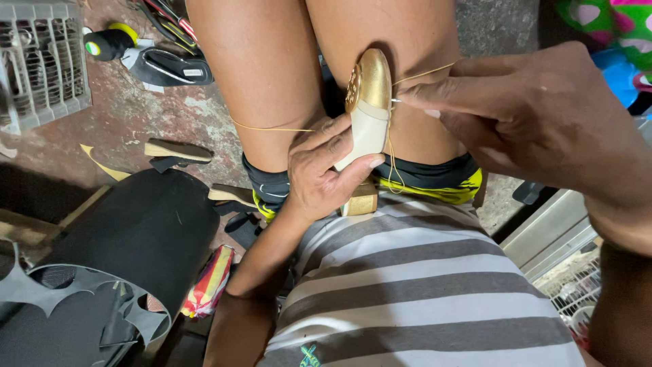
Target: The person stitches the sole of a gold-colored shoe using a needle and thread, pulling the thread through the holes to secure the components.
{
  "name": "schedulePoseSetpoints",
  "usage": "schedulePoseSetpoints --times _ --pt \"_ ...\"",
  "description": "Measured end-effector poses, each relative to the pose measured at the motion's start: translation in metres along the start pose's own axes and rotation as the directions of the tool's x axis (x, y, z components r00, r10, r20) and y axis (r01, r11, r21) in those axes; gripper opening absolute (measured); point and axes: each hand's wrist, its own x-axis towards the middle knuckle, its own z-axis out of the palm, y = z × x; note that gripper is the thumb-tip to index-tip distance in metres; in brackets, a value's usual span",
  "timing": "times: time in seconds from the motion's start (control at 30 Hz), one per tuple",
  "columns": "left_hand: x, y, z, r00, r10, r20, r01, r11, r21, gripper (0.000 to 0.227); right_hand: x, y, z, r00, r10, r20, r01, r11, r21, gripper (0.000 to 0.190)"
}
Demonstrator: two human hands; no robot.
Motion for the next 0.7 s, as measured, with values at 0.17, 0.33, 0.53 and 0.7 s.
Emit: schedulePoseSetpoints --times 0.17,0.33,0.53,0.7 --pt "0.003 -0.008 -0.001 1.0 0.001 0.031 -0.002 1.0 0.012 0.039 0.005 0.008 -0.004 0.996 -0.007 0.086 0.017 0.993 -0.116 0.035" --pt "0.008 -0.01 -0.002 0.999 0.012 0.047 -0.016 0.996 0.083 0.04 0.015 0.006 -0.011 0.982 0.014 0.188 0.04 0.959 -0.279 0.028" --pt "0.012 -0.013 -0.001 0.996 -0.011 0.094 0.005 0.998 0.061 0.04 0.024 0.012 -0.014 0.936 0.06 0.347 0.09 0.911 -0.401 0.038" --pt "0.013 -0.014 0.0 0.994 -0.012 0.107 0.008 0.999 0.04 0.04 0.023 0.012 -0.013 0.913 0.048 0.406 0.181 0.844 -0.506 0.038"
